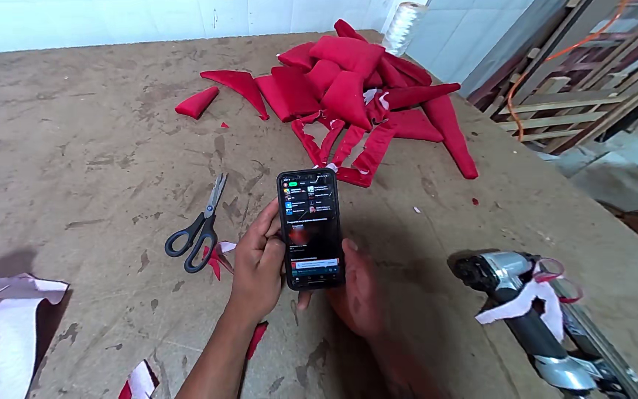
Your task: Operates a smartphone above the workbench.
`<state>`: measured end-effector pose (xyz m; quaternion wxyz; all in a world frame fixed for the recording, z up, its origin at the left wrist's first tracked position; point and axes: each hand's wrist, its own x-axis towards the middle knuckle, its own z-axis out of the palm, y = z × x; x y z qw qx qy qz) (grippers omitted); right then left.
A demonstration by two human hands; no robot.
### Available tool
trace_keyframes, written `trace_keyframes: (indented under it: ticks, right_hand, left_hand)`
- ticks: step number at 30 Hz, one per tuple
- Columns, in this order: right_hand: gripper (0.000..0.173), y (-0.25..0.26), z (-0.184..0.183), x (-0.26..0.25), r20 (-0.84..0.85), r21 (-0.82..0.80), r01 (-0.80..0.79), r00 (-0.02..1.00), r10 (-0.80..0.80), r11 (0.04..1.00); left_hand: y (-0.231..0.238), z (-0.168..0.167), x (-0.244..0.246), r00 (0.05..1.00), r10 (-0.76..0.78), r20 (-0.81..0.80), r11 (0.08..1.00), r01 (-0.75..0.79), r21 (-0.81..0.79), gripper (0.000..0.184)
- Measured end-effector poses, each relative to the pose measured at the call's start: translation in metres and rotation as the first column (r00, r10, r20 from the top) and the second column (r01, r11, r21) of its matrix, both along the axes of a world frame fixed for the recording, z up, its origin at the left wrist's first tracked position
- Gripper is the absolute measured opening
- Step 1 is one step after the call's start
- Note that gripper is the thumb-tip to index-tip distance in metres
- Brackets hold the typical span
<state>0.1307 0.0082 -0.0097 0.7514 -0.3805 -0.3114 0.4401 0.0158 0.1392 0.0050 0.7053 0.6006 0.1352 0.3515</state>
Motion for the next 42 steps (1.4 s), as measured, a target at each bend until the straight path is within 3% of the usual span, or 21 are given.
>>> trace_keyframes:
  ticks: [34, 42]
  right_hand:
    - [0.059, 0.0004, -0.0018, -0.0011, -0.014, -0.01, -0.032, 0.999, 0.032, 0.999]
    - [0.047, -0.0005, -0.0033, -0.0003, -0.013, 0.001, -0.06, 0.998, 0.06, 0.998]
  left_hand:
    - [0.0031, -0.0025, -0.0007, 1.0, 0.001, 0.029, 1.0, -0.001, 0.021, 0.054]
    - [0.0035, -0.0027, -0.0011, 1.0, 0.003, 0.029, 1.0, -0.003, 0.016, 0.054]
